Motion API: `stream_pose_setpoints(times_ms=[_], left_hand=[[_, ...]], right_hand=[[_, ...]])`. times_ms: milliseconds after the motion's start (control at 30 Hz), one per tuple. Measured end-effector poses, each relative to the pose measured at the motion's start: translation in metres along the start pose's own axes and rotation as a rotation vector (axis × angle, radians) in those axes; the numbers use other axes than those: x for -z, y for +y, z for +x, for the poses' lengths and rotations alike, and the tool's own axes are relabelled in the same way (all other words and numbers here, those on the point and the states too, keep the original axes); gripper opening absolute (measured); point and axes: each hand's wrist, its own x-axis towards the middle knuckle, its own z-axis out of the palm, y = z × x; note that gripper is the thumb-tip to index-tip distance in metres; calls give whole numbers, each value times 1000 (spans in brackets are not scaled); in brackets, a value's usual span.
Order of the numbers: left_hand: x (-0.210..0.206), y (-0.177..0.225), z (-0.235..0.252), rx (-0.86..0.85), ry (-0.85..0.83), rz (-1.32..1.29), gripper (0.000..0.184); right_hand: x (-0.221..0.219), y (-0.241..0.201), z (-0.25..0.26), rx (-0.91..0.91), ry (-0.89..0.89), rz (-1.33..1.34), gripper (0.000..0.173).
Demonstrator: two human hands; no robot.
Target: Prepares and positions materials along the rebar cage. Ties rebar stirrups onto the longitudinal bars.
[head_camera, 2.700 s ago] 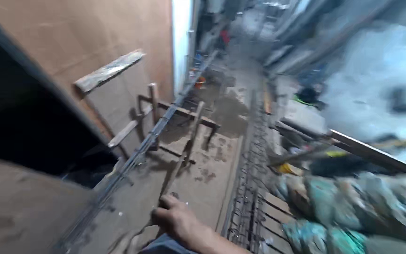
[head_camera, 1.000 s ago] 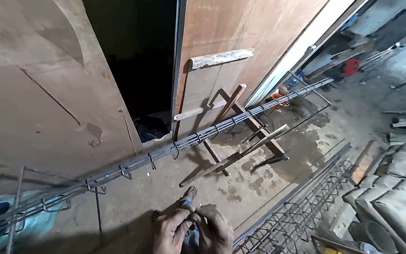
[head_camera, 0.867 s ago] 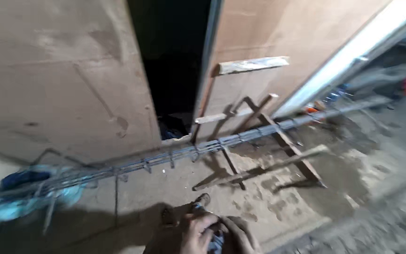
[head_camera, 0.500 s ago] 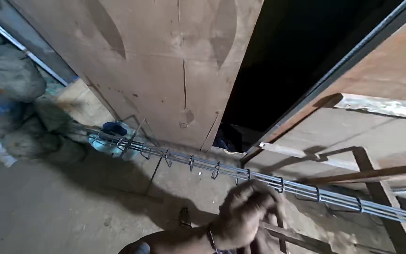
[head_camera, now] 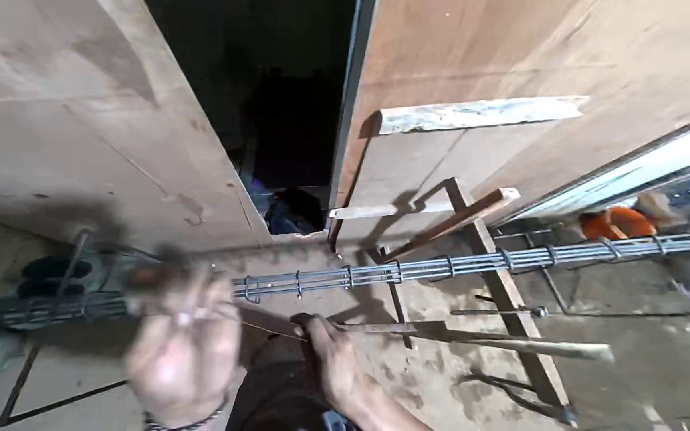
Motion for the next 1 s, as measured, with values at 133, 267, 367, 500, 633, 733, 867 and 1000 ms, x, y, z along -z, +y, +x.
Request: stream_pose_setpoints(times_ms=[133,267,367,500,633,733,867,1000], left_hand=[[30,21,43,-4,165,4,44],[66,25,58,65,268,-85,50],[80,10,64,49,380,-64,50],[84,-29,79,74,534,-22,45],[111,-75,85,124,644,81,32],[138,-106,72,153,668,105,32],[157,-153,25,362,724,322,27],[198,-183,-11,592,530,679,19]], right_hand=[[40,52,-35,206,-135,-70,19],[68,77,-53,23,-391,398,20],[77,95,-53,-344,-628,1067,26],[73,110,-58,-578,-648,1195,30],[57,131,-72,-660,-486,930,26],[45,158,-71,-707,-811,485,38],[1,165,-34,-654,-943,333,40],[-73,177,9,-714,-669,432,29]])
